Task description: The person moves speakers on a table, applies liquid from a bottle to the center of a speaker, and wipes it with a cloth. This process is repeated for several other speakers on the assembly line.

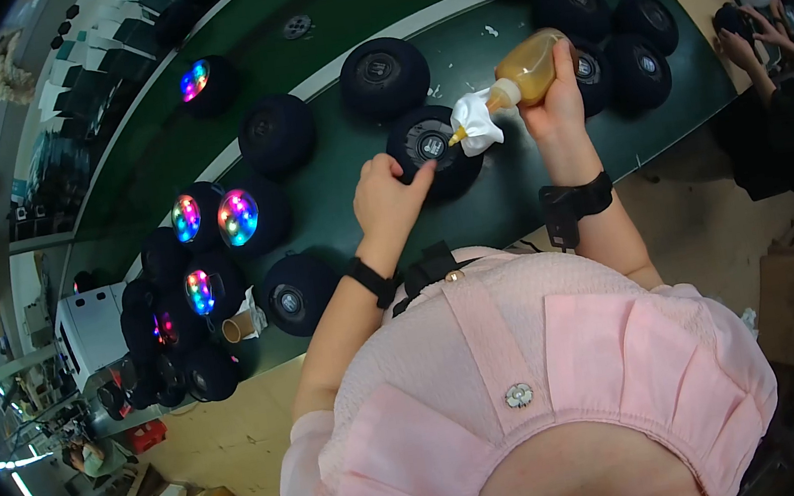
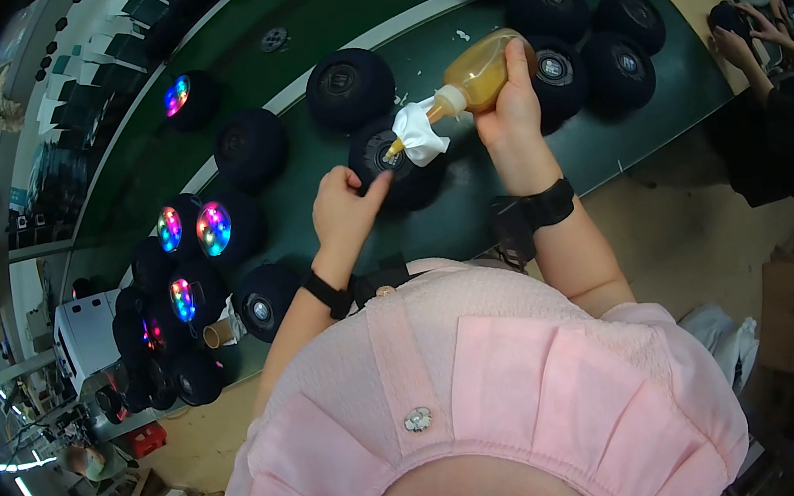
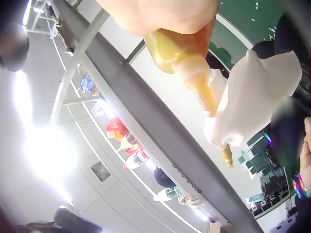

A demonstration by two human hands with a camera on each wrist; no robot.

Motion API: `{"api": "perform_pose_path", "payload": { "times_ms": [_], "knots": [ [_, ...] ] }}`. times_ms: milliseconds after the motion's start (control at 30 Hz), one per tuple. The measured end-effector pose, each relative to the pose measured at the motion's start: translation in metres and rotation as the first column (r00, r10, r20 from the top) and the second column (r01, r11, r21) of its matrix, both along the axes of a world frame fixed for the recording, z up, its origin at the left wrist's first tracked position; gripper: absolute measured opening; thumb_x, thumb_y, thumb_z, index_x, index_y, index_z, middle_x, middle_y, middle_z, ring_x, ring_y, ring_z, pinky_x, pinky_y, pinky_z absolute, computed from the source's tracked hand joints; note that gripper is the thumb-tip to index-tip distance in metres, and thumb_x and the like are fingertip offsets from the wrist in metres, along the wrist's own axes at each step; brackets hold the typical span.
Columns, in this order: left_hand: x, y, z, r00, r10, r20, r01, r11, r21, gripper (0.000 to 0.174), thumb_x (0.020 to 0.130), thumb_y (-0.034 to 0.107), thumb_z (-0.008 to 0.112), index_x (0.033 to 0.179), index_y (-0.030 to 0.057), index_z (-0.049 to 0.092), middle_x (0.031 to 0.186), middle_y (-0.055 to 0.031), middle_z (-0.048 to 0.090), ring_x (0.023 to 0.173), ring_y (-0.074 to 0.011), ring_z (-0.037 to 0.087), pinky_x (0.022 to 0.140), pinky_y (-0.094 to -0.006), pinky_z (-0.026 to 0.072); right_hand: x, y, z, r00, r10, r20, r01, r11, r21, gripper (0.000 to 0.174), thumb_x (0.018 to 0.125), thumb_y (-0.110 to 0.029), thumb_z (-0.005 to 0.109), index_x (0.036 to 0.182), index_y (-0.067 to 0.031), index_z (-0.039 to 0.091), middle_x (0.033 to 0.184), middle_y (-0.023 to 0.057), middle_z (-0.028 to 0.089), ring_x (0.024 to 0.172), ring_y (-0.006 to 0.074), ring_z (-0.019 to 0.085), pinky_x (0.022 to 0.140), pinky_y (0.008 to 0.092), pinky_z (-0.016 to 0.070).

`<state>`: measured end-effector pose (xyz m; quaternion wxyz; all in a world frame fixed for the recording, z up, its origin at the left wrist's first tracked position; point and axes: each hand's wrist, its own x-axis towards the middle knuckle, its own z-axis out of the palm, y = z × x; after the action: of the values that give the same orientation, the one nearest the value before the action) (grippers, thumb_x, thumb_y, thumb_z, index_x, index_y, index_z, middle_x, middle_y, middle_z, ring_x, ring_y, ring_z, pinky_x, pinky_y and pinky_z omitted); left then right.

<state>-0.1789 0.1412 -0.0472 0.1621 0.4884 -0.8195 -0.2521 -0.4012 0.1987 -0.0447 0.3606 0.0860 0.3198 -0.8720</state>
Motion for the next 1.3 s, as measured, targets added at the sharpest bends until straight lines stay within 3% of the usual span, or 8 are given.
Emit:
{"api": "perform_pose_path", "payload": {
  "times_ms": [67,133,267,433,667,967,1133,1300],
  "knots": [
    [-0.007,-0.004,-0.004,0.998,0.017,0.068,-0.018,1.0,0.008,0.046,0.068,0.042,0.069,0.067,0.0035,0.044,0.071,-0.0132,0.055,0.066,-0.0297,0.054,0.058,-0.0372,0.0421,0.003,-0.004,0.003,1.0,0.012,-0.011,-0.012,1.0,-0.019,0.043,0.088,-0.04,0.054,0.117,-0.009,0.045,0.111,0.0066,0.053,0.103,0.0222,0.052,0.088,0.0405,0.045],
    [-0.011,-0.008,0.001,0.984,0.011,0.181,-0.041,0.986,0.164,0.034,0.074,0.034,0.064,0.076,0.0031,0.05,0.08,-0.0159,0.057,0.072,-0.0336,0.057,0.064,-0.0411,0.045,0.008,-0.005,0.011,1.0,-0.011,-0.029,0.011,1.0,0.015,0.043,0.088,-0.04,0.054,0.117,-0.0095,0.045,0.111,0.0062,0.053,0.103,0.022,0.052,0.088,0.0405,0.0452],
    [-0.01,-0.01,-0.006,0.988,-0.028,0.149,0.004,0.988,0.157,0.027,0.078,0.027,0.059,0.078,0.001,0.051,0.084,-0.0192,0.058,0.075,-0.0366,0.058,0.068,-0.044,0.0464,0.008,-0.007,0.004,1.0,0.006,-0.01,-0.006,1.0,0.009,0.04,0.089,-0.038,0.052,0.115,-0.0088,0.046,0.108,0.0073,0.053,0.101,0.0239,0.053,0.088,0.0423,0.0454],
    [-0.011,-0.006,-0.017,0.996,-0.043,0.083,0.043,0.999,-0.004,0.022,0.08,0.02,0.054,0.075,0.0001,0.049,0.078,-0.0204,0.056,0.072,-0.039,0.056,0.066,-0.0447,0.0447,0.01,-0.016,0.001,0.995,-0.027,-0.099,0.028,1.0,0.006,0.041,0.088,-0.036,0.055,0.115,-0.0074,0.046,0.109,0.0067,0.054,0.101,0.0227,0.053,0.087,0.0411,0.0457],
    [-0.012,-0.007,0.004,0.988,-0.087,0.13,0.075,0.992,0.097,0.016,0.072,0.012,0.056,0.076,-0.0005,0.048,0.073,-0.0213,0.058,0.071,-0.038,0.057,0.066,-0.0437,0.0458,0.008,-0.014,0.01,0.998,-0.023,-0.051,0.024,1.0,0.013,0.042,0.087,-0.037,0.055,0.116,-0.0078,0.046,0.11,0.0073,0.054,0.102,0.023,0.053,0.087,0.0412,0.0459],
    [-0.008,-0.003,-0.002,0.967,-0.217,0.136,0.231,0.968,-0.099,0.026,0.071,0.0,0.052,0.094,-0.0021,0.04,0.075,-0.0224,0.058,0.068,-0.0389,0.059,0.063,-0.0438,0.0485,0.003,-0.015,-0.003,0.996,-0.054,-0.077,0.052,0.998,-0.017,0.04,0.086,-0.032,0.059,0.113,-0.0055,0.047,0.105,0.0068,0.055,0.096,0.0198,0.056,0.082,0.0358,0.0484],
    [0.004,-0.013,-0.012,0.973,-0.199,-0.12,0.199,0.98,-0.005,0.024,0.074,-0.004,0.047,0.096,0.0028,0.04,0.077,-0.0208,0.058,0.072,-0.0377,0.059,0.064,-0.0426,0.0475,0.014,-0.028,-0.006,0.89,-0.027,-0.455,0.052,0.998,0.043,0.037,0.084,-0.025,0.063,0.109,-0.0013,0.048,0.097,0.0065,0.058,0.084,0.0147,0.057,0.075,0.0286,0.048],
    [0.007,-0.014,-0.014,0.967,-0.209,-0.144,0.211,0.977,0.002,0.024,0.074,-0.004,0.048,0.095,0.0027,0.04,0.076,-0.0199,0.057,0.072,-0.0371,0.059,0.063,-0.0416,0.0477,0.022,-0.042,-0.016,0.828,-0.013,-0.561,0.08,0.992,0.096,0.05,0.075,-0.025,0.073,0.107,0.0035,0.046,0.097,0.0092,0.058,0.087,0.0153,0.057,0.079,0.0274,0.0466]
  ]
}}
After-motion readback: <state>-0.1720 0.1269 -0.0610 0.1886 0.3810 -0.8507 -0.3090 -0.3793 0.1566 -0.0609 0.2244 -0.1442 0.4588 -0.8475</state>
